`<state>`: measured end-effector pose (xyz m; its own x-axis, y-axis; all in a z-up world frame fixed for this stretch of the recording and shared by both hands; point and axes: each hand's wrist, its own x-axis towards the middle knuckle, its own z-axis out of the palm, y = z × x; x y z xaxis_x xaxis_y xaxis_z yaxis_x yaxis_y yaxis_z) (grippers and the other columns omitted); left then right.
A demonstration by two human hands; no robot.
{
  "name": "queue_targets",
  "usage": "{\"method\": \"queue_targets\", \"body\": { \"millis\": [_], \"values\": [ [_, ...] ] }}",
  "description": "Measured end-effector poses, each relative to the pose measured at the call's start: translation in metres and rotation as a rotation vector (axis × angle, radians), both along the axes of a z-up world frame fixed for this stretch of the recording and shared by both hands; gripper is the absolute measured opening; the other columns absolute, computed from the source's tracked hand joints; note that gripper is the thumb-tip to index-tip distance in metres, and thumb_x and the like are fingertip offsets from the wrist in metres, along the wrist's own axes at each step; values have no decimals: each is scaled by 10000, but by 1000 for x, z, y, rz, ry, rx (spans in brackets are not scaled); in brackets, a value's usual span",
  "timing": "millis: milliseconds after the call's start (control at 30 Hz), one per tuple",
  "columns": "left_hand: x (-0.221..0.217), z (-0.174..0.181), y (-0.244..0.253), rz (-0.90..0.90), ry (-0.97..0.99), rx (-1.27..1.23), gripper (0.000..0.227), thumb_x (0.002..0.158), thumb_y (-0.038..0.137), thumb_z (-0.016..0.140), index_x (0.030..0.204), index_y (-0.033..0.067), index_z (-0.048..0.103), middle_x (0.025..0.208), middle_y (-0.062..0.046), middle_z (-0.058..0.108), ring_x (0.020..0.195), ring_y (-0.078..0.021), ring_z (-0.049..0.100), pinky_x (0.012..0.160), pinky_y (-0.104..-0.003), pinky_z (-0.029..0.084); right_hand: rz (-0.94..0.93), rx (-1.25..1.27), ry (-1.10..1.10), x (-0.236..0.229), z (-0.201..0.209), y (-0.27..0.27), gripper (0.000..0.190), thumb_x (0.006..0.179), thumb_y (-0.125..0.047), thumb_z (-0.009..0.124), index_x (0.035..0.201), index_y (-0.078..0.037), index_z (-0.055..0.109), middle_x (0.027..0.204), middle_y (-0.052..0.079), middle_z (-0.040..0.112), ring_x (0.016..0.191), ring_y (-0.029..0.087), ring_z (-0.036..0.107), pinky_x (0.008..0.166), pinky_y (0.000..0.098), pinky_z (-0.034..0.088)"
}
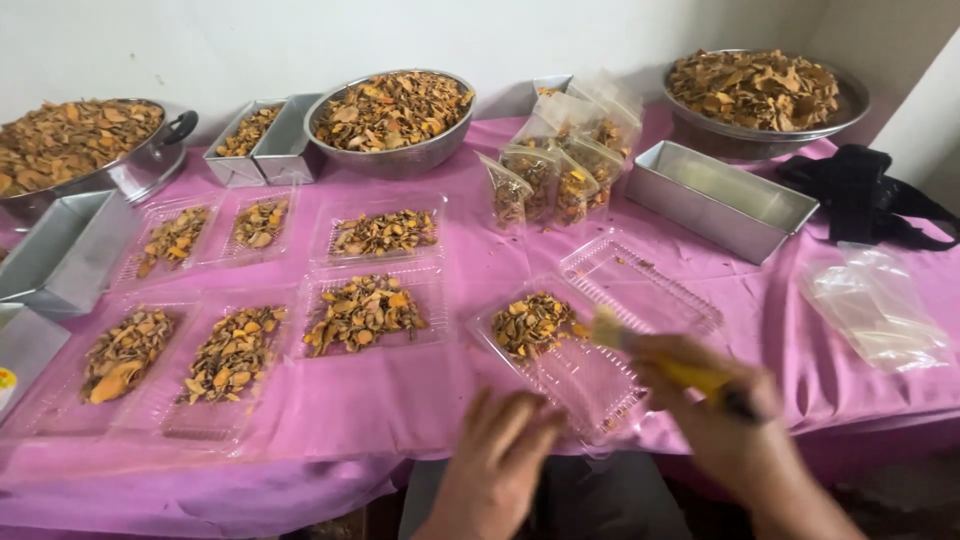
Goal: Sorting and packing dried tea leaves into plastic containers and bags using hands and a brush
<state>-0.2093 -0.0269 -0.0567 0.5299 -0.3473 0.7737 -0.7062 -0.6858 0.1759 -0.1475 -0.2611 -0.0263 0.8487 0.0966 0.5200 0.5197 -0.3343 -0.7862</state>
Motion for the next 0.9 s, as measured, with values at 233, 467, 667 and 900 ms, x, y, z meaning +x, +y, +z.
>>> {"method": "queue_targets", "body": {
  "millis": [233,467,667,900],
  "values": [
    [-16,-24,46,156,-110,-69,228,957,84,608,1165,54,696,1172,-103,689,1015,-218,713,1042,-447,437,258,-525,-300,-12,-38,76,803,486,23,755,1265,-104,610,1233,178,705,973,400,719,834,459,559],
    [-31,-14,46,265,-112,-238,208,920,78,644,1098,73,750,1069,-96,746,996,-243,726,1006,-408,559,230,-709,-555,-18,-44,66,401,809,-37,664,1208,-52,631,1065,135,650,829,319,671,737,425,555],
    [-22,-27,57,223,-93,-147,304,1007,60,472,1178,84,722,1168,-77,713,1070,-246,681,1001,-357,558,557,-705,-598,-38,-24,-11,359,1092,-246,384,1224,-53,656,1158,172,671,859,333,656,803,427,515],
    [-20,-36,31,77,-7,82,427,916,-4,602,1316,142,633,1289,-94,648,1190,-287,607,1089,-539,426,481,-682,-357,-51,-38,-101,624,1081,-535,279,1294,-99,670,1184,106,781,1154,265,743,1160,642,281]
  ]
}}
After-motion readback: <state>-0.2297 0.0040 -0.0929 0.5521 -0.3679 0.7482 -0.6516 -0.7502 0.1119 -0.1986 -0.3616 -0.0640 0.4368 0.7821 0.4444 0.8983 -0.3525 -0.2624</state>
